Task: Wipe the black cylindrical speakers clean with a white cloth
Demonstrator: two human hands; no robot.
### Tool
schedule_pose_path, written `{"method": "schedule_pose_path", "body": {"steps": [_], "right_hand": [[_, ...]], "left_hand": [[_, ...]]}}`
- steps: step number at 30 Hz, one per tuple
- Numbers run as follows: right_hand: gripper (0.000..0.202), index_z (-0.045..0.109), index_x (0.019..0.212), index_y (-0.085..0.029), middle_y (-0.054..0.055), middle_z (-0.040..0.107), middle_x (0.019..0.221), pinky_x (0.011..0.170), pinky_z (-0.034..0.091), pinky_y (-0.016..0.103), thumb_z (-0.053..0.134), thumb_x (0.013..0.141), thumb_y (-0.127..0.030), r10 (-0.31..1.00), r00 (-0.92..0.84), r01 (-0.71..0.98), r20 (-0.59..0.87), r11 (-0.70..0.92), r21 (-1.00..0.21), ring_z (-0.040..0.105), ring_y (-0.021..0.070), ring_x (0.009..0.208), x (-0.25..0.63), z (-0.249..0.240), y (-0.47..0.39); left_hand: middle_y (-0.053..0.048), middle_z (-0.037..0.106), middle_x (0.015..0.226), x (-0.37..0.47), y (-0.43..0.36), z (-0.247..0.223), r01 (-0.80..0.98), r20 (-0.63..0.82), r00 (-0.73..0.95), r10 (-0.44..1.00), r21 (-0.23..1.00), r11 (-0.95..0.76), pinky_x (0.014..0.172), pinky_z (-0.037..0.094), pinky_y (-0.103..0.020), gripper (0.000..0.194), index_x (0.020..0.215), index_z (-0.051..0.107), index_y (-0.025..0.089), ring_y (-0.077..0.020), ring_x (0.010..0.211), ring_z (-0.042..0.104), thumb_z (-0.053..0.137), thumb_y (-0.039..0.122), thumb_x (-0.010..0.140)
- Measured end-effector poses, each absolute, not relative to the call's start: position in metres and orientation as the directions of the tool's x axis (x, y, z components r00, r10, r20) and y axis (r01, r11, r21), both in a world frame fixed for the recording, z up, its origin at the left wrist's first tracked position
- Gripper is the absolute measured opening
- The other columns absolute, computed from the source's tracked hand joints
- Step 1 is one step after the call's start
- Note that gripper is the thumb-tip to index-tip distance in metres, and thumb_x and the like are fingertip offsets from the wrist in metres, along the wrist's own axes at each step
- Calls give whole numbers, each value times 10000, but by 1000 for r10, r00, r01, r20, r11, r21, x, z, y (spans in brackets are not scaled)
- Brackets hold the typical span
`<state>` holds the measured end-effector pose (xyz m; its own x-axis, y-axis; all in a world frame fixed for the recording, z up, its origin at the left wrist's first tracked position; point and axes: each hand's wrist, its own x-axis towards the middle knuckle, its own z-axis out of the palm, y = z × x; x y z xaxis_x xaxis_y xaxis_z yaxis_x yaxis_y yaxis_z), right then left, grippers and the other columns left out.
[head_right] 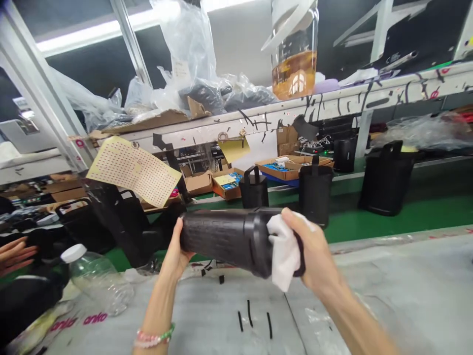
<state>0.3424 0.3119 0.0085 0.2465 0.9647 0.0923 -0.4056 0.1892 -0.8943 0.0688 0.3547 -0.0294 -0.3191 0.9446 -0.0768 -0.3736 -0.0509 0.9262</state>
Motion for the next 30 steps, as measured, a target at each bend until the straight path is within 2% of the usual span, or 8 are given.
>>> {"method": "schedule_pose_path", "body": {"steps": [3, 7, 11, 15, 19, 23, 26, 30], "right_hand": [[534, 616, 692, -161, 14, 591, 622, 457, 431, 241, 846, 555, -623, 977, 197, -406, 85, 160, -900, 518, 141, 515, 313, 8, 323], [560, 618, 698, -148, 21, 556, 581, 438, 359, 241, 704, 686, -701, 942, 169, -169, 290, 317, -933, 469, 135, 491, 270, 5, 365], [491, 565, 654, -177, 0, 537, 594, 529, 364, 229, 678, 751, -644, 880, 123, -17, 459, 465, -885, 474, 129, 568, 220, -13, 416], [414, 538, 671, -164, -39, 477, 585, 582, 398, 221, 694, 845, -506, 807, -73, 71, 586, 590, -804, 453, 101, 566, 186, -48, 439], [398, 538, 675, -161, -41, 496, 605, 610, 461, 242, 642, 918, -459, 739, -269, 59, 618, 653, -755, 479, 94, 569, 176, -82, 437], [296, 635, 735, -168, 6, 635, 758, 759, 528, 308, 737, 851, -420, 707, -390, 27, 590, 649, -760, 591, 130, 743, 181, -88, 435], [243, 702, 866, -167, 20, 689, 870, 815, 536, 328, 715, 871, -410, 784, -312, 17, 537, 569, -822, 637, 150, 833, 207, -71, 446], [249, 666, 848, -107, 12, 654, 752, 659, 549, 280, 654, 930, -342, 919, 81, -38, 385, 389, -920, 632, 127, 671, 294, -34, 465]], "left_hand": [[-137, 614, 1351, 54, 363, -30, -289, -74, -363, 929, 957, -37, 958, 553, -456, 484, 1257, 618, 195, -313, 1253, 577, 540, 532, 918], [-37, 423, 1546, 35, 355, -20, -113, 118, -485, 867, 974, -196, 1141, 399, -391, 506, 1376, 511, 329, -248, 1453, 355, 588, 496, 905], [-65, 503, 1465, 26, 336, -6, -31, 244, -479, 844, 955, -294, 1025, 507, -418, 528, 1306, 572, 311, -282, 1348, 483, 586, 599, 863], [-84, 574, 1376, 25, 324, 3, 31, 322, -479, 817, 936, -351, 915, 563, -376, 504, 1225, 630, 267, -279, 1248, 558, 598, 599, 847], [-64, 608, 1342, 28, 319, 6, 138, 407, -421, 811, 912, -386, 919, 557, -356, 472, 1175, 671, 263, -255, 1192, 588, 580, 603, 860], [-65, 633, 1278, 30, 317, 6, 226, 433, -360, 827, 900, -373, 937, 547, -373, 471, 1141, 687, 254, -252, 1158, 598, 556, 616, 870], [-63, 649, 1223, 32, 317, 5, 245, 448, -355, 821, 892, -380, 942, 537, -367, 452, 1110, 700, 247, -246, 1149, 592, 556, 606, 875], [-60, 643, 1236, 38, 319, 4, 260, 446, -347, 825, 891, -373, 942, 521, -358, 459, 1112, 696, 249, -247, 1136, 597, 561, 614, 868]]}}
